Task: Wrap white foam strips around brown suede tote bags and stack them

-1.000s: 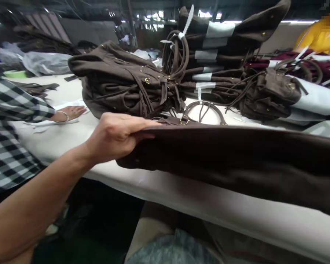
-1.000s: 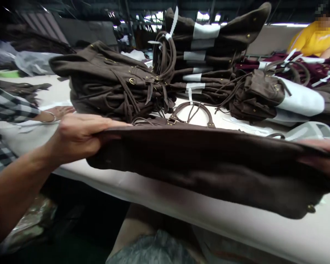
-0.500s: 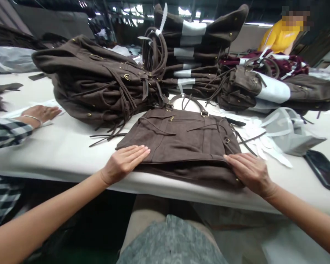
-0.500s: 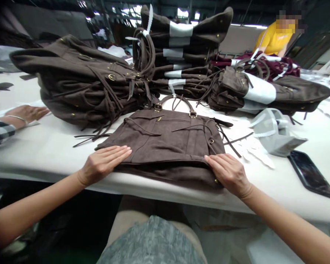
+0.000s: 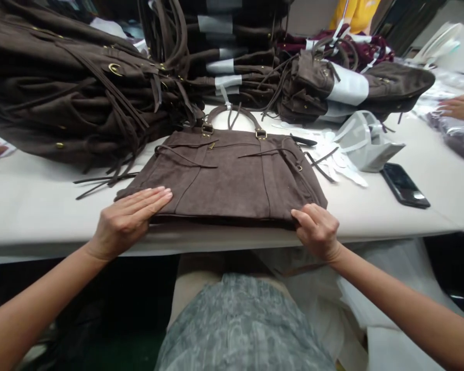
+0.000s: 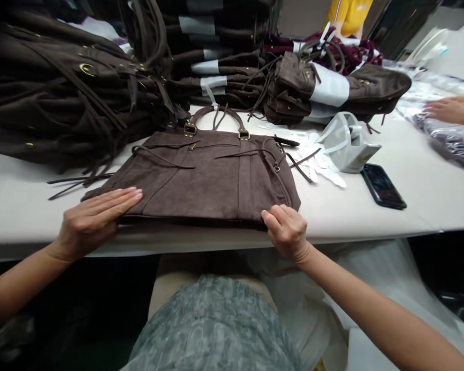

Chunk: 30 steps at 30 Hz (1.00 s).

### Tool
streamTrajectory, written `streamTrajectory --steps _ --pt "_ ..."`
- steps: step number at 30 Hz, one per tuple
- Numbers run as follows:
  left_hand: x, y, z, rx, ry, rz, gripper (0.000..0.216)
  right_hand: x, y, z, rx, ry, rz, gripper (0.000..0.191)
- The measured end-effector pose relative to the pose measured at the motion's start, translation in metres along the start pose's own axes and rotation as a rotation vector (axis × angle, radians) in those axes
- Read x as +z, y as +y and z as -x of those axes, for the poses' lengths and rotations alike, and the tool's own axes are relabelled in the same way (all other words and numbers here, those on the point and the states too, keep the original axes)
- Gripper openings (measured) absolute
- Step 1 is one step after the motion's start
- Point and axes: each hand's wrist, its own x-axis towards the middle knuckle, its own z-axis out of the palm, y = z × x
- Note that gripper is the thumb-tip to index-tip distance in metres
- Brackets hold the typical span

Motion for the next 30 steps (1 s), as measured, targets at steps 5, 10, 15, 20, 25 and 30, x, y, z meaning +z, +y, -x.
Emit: streamTrajectory --steps 5,10,15,20,25,30 --pt "-0.002 0.004 0.012 0.046 -0.012 -0.031 0.071 -0.012 0.003 -0.008 0.102 -0.116 -0.073 0.057" --pt "-0.004 0.011 0.009 0.004 -0.111 -0.097 0.077 -0.021 0.0 -0.013 0.181 -0.248 -0.187 0.061" --pt "-0.014 0.016 -0.012 0.015 -0.238 -0.18 0.08 -0.026 0.002 -0.006 0.03 -0.42 -0.186 0.074" --pt "-0.006 0.022 -0.034 0.043 -0.196 -0.23 0.078 -0.01 0.021 -0.01 -0.095 -0.343 -0.012 0.057" --pt "-0.009 0.021 -0.065 0.05 -0.073 -0.306 0.074 -0.01 0.058 -0.059 -0.137 -0.22 -0.105 0.035" --pt "-0.071 -0.011 -0.092 0.018 0.137 -0.287 0.054 -0.06 0.101 -0.139 -0.123 -0.123 -0.084 0.022"
